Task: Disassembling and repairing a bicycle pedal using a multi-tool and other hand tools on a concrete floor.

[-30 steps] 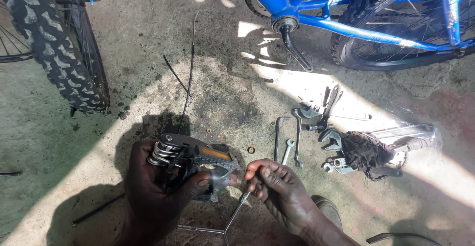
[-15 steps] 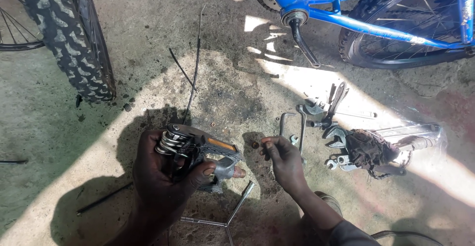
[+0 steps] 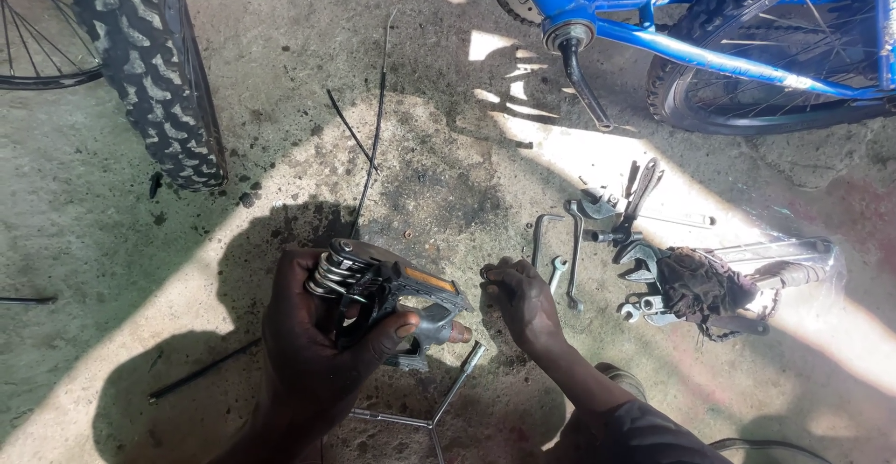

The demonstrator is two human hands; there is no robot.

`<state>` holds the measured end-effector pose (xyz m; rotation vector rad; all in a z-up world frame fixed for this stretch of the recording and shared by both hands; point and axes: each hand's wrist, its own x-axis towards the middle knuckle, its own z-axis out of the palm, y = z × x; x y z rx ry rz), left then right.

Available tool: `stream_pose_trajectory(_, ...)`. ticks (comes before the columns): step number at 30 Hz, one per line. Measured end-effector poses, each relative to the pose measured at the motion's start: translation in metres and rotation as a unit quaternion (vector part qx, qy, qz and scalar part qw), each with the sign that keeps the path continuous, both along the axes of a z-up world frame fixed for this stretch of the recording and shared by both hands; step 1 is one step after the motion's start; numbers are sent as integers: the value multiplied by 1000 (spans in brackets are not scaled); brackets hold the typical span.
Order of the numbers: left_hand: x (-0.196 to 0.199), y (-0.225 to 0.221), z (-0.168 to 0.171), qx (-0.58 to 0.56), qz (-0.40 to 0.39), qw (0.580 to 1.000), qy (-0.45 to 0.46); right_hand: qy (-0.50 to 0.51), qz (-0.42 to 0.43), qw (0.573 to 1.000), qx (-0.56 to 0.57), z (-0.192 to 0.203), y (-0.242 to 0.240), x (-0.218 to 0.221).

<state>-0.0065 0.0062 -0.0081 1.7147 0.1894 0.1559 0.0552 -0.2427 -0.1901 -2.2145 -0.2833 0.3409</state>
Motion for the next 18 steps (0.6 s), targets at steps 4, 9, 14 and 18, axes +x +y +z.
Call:
stream_pose_trajectory(4,1,-2,2,11,-3,1000,-2,-39,23,995,-91,-10,-4,-1)
stream_pose_trajectory(9,1,-4,0,-2,-2,1000,6,-79,53,993,-66,-8,-2,4)
stream_pose_trajectory(14,1,-3,3,7,-9,1000,27,-18,63,995,-78,2,3,11)
stream_pose_trajectory(18,1,-3,2,14,-15,1000,6,-44,83,994,-51,10,4,16)
